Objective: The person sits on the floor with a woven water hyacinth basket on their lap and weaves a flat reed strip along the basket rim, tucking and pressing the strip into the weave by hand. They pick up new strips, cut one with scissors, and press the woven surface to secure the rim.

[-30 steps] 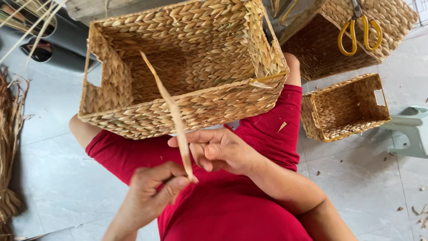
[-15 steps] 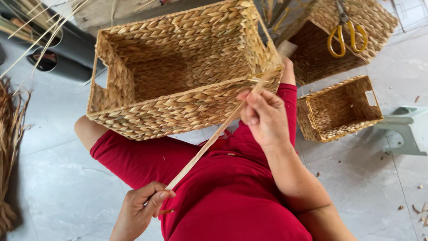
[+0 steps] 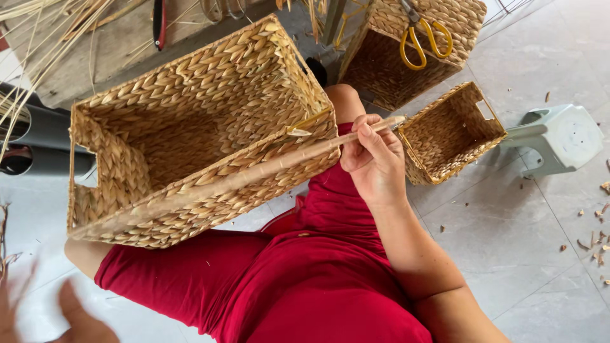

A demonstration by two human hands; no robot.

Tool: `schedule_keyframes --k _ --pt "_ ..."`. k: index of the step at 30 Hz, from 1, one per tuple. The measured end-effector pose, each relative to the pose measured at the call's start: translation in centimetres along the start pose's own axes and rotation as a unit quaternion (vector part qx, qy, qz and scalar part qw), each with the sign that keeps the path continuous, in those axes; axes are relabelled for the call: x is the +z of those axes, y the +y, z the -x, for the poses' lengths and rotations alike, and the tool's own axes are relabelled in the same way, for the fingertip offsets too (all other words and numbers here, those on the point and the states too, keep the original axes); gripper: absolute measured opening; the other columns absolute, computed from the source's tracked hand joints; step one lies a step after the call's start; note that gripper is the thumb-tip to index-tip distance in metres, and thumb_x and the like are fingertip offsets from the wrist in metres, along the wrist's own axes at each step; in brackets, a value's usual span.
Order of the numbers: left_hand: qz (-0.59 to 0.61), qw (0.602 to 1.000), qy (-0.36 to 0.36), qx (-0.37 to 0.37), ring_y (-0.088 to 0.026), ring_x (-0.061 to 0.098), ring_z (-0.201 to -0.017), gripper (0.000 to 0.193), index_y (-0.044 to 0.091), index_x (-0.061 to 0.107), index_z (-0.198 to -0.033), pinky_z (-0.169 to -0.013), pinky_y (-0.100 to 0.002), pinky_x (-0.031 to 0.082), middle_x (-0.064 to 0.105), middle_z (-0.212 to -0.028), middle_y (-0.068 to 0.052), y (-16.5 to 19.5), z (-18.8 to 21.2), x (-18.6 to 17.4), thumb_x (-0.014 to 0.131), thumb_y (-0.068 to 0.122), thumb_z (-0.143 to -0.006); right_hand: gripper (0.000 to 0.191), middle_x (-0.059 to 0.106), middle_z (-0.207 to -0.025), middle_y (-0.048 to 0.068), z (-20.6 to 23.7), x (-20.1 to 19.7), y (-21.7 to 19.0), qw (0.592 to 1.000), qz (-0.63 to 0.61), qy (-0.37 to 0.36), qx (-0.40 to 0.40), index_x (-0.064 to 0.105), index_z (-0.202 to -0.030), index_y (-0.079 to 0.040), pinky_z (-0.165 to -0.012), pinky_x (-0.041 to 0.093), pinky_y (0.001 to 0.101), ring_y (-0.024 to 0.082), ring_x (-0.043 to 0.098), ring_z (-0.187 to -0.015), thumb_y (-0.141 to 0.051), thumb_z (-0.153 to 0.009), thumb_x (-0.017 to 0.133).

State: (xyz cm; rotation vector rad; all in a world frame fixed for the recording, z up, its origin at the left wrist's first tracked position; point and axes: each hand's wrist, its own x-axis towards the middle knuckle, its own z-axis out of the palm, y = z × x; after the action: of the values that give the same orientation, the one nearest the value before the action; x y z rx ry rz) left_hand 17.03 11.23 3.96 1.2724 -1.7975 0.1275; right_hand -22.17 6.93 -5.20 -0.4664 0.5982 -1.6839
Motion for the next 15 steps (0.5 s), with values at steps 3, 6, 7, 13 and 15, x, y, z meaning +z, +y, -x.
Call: schedule_keyframes --k 3,6,7,13,15 --pt "0.110 0.993 0.008 -0.032 -0.019 0.069 -0.106 0.036 0.004 0.064 -0.128 -0.091 -0.032 0.054 0.071 -0.119 -0.011 3.3 -0.8 2.2 0.058 0.023 -0.098 0.010 0.073 -0.088 0.014 0.6 1.4 0.7 0.998 -0.051 -0.025 0.003 0.064 -0.108 -0.001 -0.063 0.058 0.0282 0.017 0.072 -0.074 -0.008 -0.111 0.059" --pt "0.333 0.882 -0.245 -0.225 -0.020 0.069 -0.114 0.044 0.003 0.059 -0.136 -0.099 -0.033 0.053 0.072 -0.125 -0.012 6.5 0.4 6.6 0.053 0.028 -0.101 0.010 0.075 -0.091 0.017 2.1 3.8 1.9 0.995 -0.039 -0.068 0.057 0.064 -0.108 -0.001 -0.066 0.062 0.0303 0.019 0.075 -0.076 -0.009 -0.110 0.058" --pt "0.409 0.811 -0.290 -0.302 -0.020 0.069 -0.116 0.046 0.003 0.058 -0.139 -0.101 -0.033 0.053 0.072 -0.127 -0.012 7.2 0.9 8.3 0.051 0.030 -0.102 0.010 0.075 -0.092 0.017 2.7 4.6 2.3 0.993 0.002 -0.084 0.081 0.064 -0.108 0.000 -0.065 0.062 0.0306 0.020 0.075 -0.076 -0.009 -0.108 0.059" --pt "0.648 0.600 -0.059 -0.465 -0.028 0.071 -0.105 0.030 -0.006 0.062 -0.124 -0.098 -0.042 0.059 0.073 -0.109 -0.017 7.0 2.0 13.8 0.052 0.020 -0.112 0.021 0.071 -0.105 0.021 2.1 4.5 0.9 0.907 0.310 -0.259 0.120 0.065 -0.111 0.005 -0.078 0.064 0.0352 0.025 0.074 -0.090 -0.014 -0.102 0.062" --pt "0.630 0.612 -0.076 -0.473 -0.026 0.071 -0.093 0.028 -0.007 0.064 -0.121 -0.091 -0.039 0.059 0.073 -0.099 -0.015 5.9 2.7 13.1 0.051 0.017 -0.114 0.021 0.071 -0.107 0.021 -0.4 2.4 -1.5 0.935 0.245 -0.253 0.031 0.065 -0.106 0.002 -0.077 0.065 0.0383 0.028 0.074 -0.089 -0.018 -0.104 0.062"
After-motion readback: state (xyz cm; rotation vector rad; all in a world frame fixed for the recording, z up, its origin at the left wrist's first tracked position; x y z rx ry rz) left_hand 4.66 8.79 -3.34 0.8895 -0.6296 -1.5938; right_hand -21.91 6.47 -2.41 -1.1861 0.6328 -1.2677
